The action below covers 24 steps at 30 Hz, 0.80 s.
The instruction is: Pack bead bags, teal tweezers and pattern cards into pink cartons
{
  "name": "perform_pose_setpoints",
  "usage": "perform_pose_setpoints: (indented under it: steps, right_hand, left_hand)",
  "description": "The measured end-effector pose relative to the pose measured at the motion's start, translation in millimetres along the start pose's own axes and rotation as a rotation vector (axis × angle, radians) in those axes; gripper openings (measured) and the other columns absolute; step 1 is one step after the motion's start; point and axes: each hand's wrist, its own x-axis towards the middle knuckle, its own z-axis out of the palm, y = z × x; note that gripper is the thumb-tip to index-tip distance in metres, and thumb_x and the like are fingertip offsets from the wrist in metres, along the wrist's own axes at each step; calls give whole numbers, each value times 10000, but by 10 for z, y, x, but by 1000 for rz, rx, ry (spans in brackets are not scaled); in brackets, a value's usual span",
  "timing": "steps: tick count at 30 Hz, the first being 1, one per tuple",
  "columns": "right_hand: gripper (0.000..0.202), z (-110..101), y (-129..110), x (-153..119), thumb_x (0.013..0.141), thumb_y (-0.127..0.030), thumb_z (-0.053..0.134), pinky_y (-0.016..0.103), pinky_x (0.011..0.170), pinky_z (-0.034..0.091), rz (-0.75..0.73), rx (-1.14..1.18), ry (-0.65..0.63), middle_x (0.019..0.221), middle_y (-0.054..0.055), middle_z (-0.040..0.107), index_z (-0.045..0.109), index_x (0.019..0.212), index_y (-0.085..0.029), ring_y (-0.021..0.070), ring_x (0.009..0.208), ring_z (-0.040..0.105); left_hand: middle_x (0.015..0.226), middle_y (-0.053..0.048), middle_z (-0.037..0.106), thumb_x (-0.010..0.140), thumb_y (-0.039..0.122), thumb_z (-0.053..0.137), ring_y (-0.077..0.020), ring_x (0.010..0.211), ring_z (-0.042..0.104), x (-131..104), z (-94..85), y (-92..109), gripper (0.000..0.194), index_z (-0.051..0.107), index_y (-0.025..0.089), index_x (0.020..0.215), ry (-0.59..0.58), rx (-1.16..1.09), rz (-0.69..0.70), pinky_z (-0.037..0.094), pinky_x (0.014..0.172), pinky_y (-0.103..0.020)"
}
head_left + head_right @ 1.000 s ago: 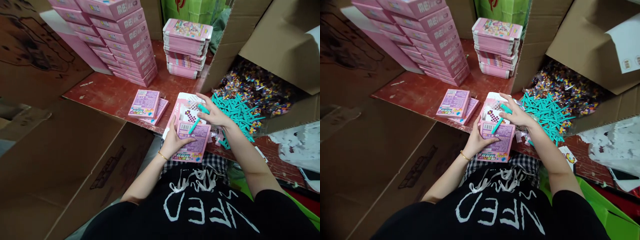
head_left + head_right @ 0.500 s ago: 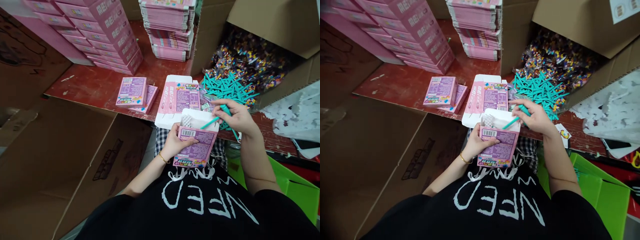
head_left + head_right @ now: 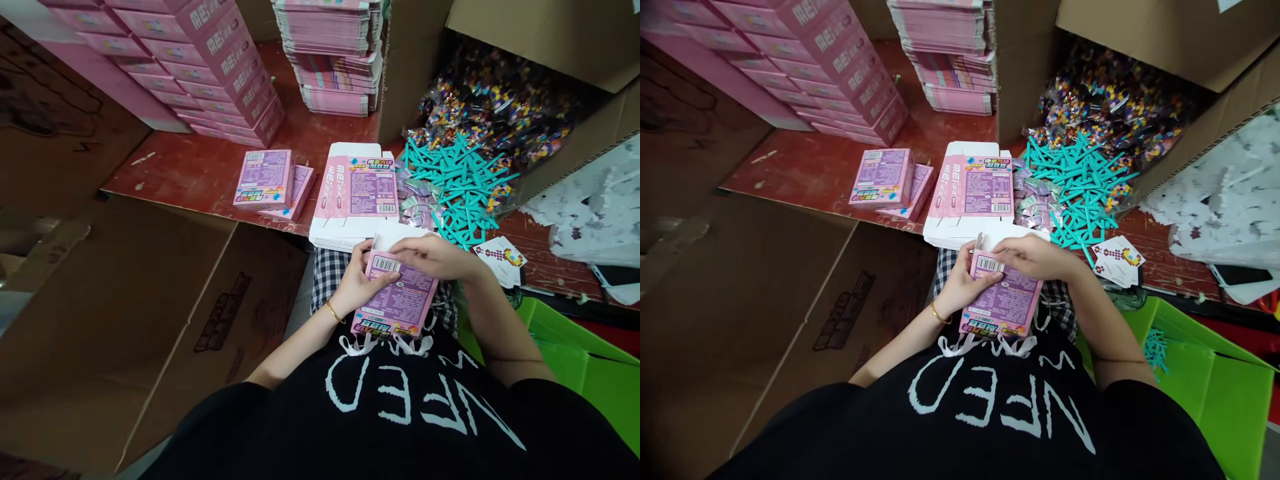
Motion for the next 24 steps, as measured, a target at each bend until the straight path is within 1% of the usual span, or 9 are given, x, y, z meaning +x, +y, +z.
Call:
perform_pose_setpoints:
  steps: [3, 5, 8, 11, 13, 17, 20, 21, 24]
  right_hand:
    - [217, 107, 201, -214, 897, -391, 592, 338, 830, 541, 85, 33, 588, 952, 52, 723, 698, 980, -221, 188, 895, 677]
    - [333, 340, 322, -337, 859, -436, 625, 396, 906, 523, 157, 122, 803, 1100, 71, 695, 656, 1123, -236, 228, 1042, 649]
    - [422, 789, 377, -447, 916, -494, 492, 443, 952, 497, 306, 254, 817, 1216, 92, 655, 623, 1209, -221, 257, 1141, 607]
    - [492, 1021, 346, -484, 926, -473, 482, 456, 1017, 448, 334, 283, 951, 1359, 97, 568, 524, 1346, -220, 263, 1246, 538]
    - [477, 997, 353, -483, 878, -463, 572, 446, 1018, 444, 296, 233, 978, 1321, 103, 589, 589, 1274, -199, 278, 1229, 546]
    - [284, 849, 378, -432, 826, -421, 650, 414, 845, 529, 207, 75, 833, 898, 82, 691, 695, 705, -168, 266, 915, 667]
    - [172, 893, 285, -380, 786, -294, 719, 451, 891, 525, 19, 92, 944, 966, 77, 702, 672, 910, -184, 269, 986, 675]
    - [310, 924, 237, -366, 759, -257, 750, 464, 903, 524, -27, 139, 995, 974, 68, 707, 627, 1038, -200, 263, 999, 680]
    - [544, 931, 109, -347, 691, -242, 814, 407, 842, 559, 96, 318, 1011, 884, 26, 717, 537, 1160, -224, 225, 891, 711]
  left_hand:
    - [977, -34, 637, 769, 370, 752, -177, 818, 643, -1, -21, -24, 847, 211, 232, 1405, 18, -2, 33, 532, 792, -345]
    - [943, -21, 618, 793, 378, 726, -161, 767, 615, 1, -47, -43, 746, 281, 225, 1371, 34, 41, 43, 519, 755, -323]
    - [855, -2, 568, 822, 418, 682, -137, 716, 556, 20, -75, -55, 374, 512, 192, 1067, 47, 125, 89, 478, 718, -289]
    - [857, -6, 540, 844, 454, 644, -136, 761, 543, 56, -76, -41, 298, 527, 182, 873, 30, 81, 188, 456, 777, -292]
    - [880, -9, 532, 847, 476, 634, -142, 802, 547, 73, -66, -42, 316, 518, 182, 871, 11, 20, 229, 449, 816, -303]
    - [970, -29, 553, 810, 464, 690, -162, 906, 571, 67, -33, -104, 365, 471, 200, 936, 46, -81, 276, 446, 859, -331]
    - [1005, -42, 601, 756, 406, 765, -172, 935, 603, 37, -22, -133, 517, 399, 223, 1071, 119, -178, 337, 454, 870, -353]
    - [978, -36, 617, 727, 397, 793, -170, 905, 614, 28, -25, -123, 570, 395, 223, 1096, 131, -195, 332, 460, 857, -352]
    - [883, -26, 635, 700, 423, 804, -159, 817, 617, 29, -44, -38, 490, 519, 186, 1019, 164, -151, 236, 467, 826, -332]
